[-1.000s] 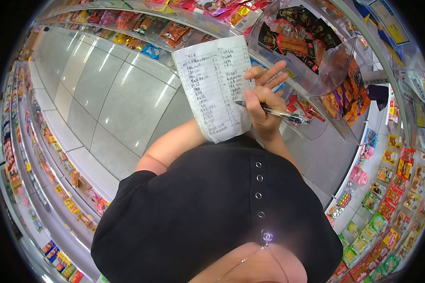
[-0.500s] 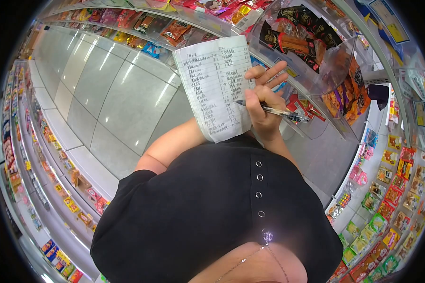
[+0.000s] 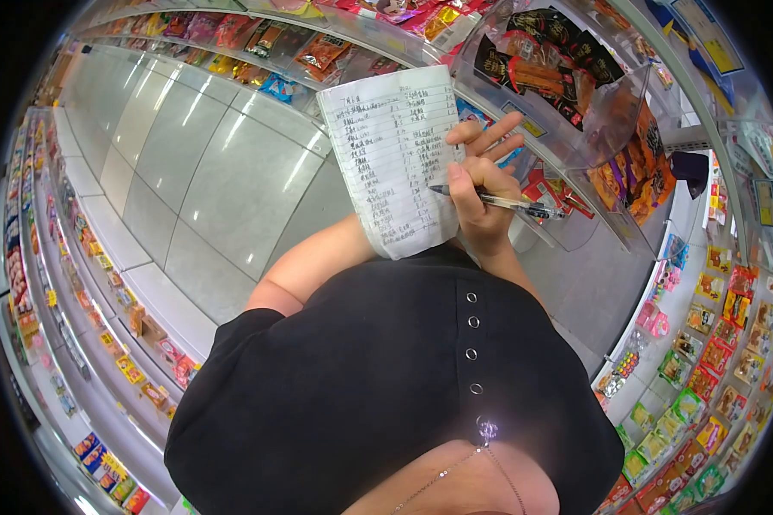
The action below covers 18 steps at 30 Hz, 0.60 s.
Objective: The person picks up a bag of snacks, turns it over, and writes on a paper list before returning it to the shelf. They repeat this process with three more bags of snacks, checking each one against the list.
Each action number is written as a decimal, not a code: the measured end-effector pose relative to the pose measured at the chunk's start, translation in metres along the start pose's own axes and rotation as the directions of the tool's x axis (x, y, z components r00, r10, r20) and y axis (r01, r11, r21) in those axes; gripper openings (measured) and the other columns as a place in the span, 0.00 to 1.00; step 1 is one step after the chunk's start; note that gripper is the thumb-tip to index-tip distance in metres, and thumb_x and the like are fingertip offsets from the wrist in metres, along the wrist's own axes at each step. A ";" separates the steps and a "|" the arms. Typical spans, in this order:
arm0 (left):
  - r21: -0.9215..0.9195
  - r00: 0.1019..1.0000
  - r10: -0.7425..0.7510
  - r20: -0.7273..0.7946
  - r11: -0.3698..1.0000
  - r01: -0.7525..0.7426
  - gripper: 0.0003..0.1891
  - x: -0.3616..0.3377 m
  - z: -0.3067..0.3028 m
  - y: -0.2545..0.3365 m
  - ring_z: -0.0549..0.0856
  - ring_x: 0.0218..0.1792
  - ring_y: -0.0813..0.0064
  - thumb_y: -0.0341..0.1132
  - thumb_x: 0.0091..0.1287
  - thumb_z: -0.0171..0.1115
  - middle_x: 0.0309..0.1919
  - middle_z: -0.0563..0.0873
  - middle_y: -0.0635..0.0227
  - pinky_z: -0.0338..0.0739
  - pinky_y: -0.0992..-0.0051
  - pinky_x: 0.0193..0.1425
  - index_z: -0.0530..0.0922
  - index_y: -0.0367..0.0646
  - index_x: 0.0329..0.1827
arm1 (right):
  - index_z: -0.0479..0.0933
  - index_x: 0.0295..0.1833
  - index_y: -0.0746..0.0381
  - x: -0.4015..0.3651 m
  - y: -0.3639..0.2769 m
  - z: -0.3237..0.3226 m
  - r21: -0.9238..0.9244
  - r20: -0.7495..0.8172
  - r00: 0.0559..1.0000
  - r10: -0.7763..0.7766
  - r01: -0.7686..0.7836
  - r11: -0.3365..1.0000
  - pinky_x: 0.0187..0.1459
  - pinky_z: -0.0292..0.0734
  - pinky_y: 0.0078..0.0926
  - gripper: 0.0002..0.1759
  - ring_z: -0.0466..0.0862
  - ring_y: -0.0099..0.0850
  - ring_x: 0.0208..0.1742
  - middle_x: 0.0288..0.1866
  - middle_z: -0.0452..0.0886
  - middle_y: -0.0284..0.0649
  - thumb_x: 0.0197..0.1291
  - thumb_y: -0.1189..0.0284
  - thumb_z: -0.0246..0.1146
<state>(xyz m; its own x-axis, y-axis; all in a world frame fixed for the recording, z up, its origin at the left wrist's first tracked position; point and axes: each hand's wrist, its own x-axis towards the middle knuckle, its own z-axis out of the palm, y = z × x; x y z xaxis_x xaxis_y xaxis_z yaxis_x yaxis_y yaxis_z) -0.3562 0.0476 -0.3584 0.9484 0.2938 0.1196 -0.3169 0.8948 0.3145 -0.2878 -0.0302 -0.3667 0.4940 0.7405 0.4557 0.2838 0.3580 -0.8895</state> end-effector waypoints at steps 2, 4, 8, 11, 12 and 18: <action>0.083 1.000 -0.014 -0.008 0.996 0.015 0.21 0.000 0.001 0.001 0.54 0.74 0.65 0.52 0.75 0.31 0.74 0.54 0.59 0.55 0.64 0.74 0.63 0.44 0.50 | 0.64 0.20 0.63 0.001 -0.002 0.000 0.009 -0.001 1.000 0.004 -0.004 1.000 0.28 0.58 0.15 0.15 0.62 0.15 0.22 0.18 0.68 0.27 0.58 0.81 0.58; 0.047 1.000 -0.010 -0.016 0.999 0.011 0.21 0.000 0.000 0.000 0.54 0.74 0.65 0.52 0.75 0.31 0.73 0.54 0.59 0.55 0.64 0.74 0.64 0.43 0.51 | 0.64 0.20 0.63 0.001 -0.001 0.001 0.016 0.001 1.000 -0.009 0.009 1.000 0.28 0.58 0.15 0.15 0.62 0.15 0.22 0.18 0.68 0.27 0.58 0.81 0.58; -0.174 1.000 0.000 0.016 0.985 0.003 0.23 0.001 -0.005 -0.001 0.55 0.73 0.65 0.52 0.75 0.30 0.73 0.55 0.59 0.56 0.64 0.74 0.63 0.42 0.55 | 0.65 0.21 0.63 0.001 0.001 0.000 -0.005 0.002 1.000 -0.016 0.016 1.000 0.27 0.58 0.15 0.14 0.62 0.15 0.22 0.18 0.68 0.27 0.58 0.81 0.58; 0.178 0.997 -0.018 0.072 0.984 0.005 0.25 -0.002 -0.004 0.001 0.55 0.73 0.64 0.53 0.75 0.29 0.73 0.55 0.59 0.57 0.63 0.74 0.60 0.42 0.60 | 0.66 0.21 0.63 0.004 -0.001 0.002 0.014 -0.042 0.999 -0.030 0.031 0.999 0.26 0.58 0.15 0.14 0.63 0.15 0.21 0.19 0.69 0.27 0.59 0.80 0.58; 0.251 0.997 -0.017 0.077 0.968 -0.002 0.26 -0.003 -0.001 0.003 0.56 0.73 0.64 0.53 0.75 0.29 0.73 0.55 0.58 0.57 0.63 0.74 0.60 0.42 0.61 | 0.66 0.21 0.63 0.004 -0.002 0.002 0.020 -0.052 0.998 -0.037 0.038 0.999 0.26 0.58 0.15 0.14 0.63 0.15 0.21 0.19 0.70 0.27 0.59 0.80 0.58; 0.107 0.999 -0.035 -0.024 0.994 0.038 0.27 -0.002 0.006 0.006 0.57 0.73 0.64 0.54 0.75 0.28 0.73 0.55 0.58 0.57 0.63 0.74 0.58 0.41 0.63 | 0.66 0.22 0.62 0.003 0.003 0.001 0.027 -0.057 0.998 -0.013 0.015 1.000 0.26 0.58 0.15 0.14 0.63 0.14 0.21 0.19 0.70 0.27 0.60 0.80 0.58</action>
<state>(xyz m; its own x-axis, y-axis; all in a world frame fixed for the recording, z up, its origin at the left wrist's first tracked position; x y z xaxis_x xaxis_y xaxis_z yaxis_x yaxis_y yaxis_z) -0.3603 0.0499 -0.3512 0.9590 0.2702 0.0856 -0.2807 0.8640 0.4181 -0.2867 -0.0265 -0.3681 0.5362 0.7021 0.4686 0.2688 0.3842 -0.8833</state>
